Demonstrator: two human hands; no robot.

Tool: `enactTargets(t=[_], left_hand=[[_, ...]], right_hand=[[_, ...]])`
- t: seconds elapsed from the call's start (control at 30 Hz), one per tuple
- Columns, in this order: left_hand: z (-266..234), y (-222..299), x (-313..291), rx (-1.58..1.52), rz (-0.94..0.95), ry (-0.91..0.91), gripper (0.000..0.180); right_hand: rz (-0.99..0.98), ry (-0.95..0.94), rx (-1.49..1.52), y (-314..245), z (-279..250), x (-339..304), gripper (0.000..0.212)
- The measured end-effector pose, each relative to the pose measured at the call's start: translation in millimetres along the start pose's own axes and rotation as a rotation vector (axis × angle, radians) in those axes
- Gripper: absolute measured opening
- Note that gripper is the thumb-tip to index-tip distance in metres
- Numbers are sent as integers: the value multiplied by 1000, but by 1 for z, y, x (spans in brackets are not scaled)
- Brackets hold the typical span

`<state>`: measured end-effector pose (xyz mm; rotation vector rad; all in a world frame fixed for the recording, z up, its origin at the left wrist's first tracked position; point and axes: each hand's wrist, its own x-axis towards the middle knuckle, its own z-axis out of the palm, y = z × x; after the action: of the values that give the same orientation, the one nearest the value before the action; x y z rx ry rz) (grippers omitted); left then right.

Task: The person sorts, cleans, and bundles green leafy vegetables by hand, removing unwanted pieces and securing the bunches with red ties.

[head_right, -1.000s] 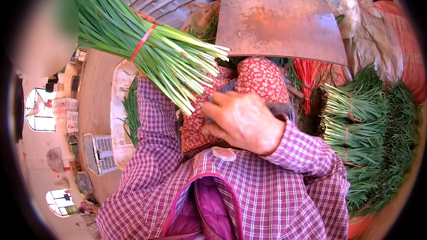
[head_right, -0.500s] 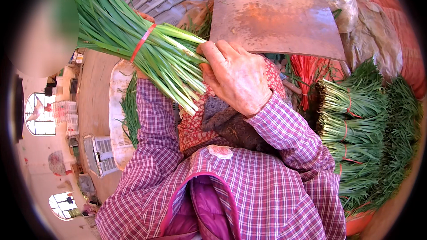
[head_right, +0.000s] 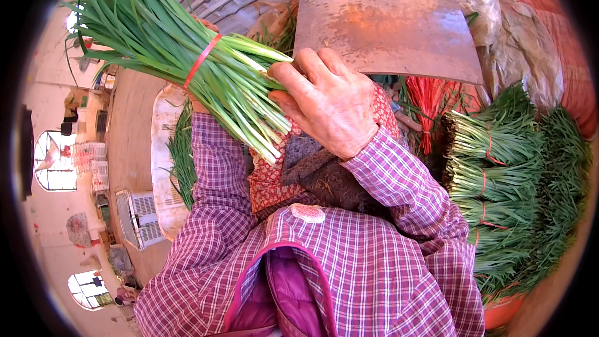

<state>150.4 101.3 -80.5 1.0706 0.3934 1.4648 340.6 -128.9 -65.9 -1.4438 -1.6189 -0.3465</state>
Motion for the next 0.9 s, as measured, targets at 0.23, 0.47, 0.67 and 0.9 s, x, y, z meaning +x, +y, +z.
enactTargets(t=[0.23,0.47,0.67,0.9], left_hand=[[-2,1,0,0,19,22,78],[-3,6,-7,14,45,43,77],[-12,15,-5,25,74,66,77],[-54,48,1,15,12,70,77]], right_hand=[[15,120,-57,3,16,5,15],[66,110,-32,7,22,17,12],[157,122,6,14,26,16,12],[254,-62,-259,84,-1,-41,10]])
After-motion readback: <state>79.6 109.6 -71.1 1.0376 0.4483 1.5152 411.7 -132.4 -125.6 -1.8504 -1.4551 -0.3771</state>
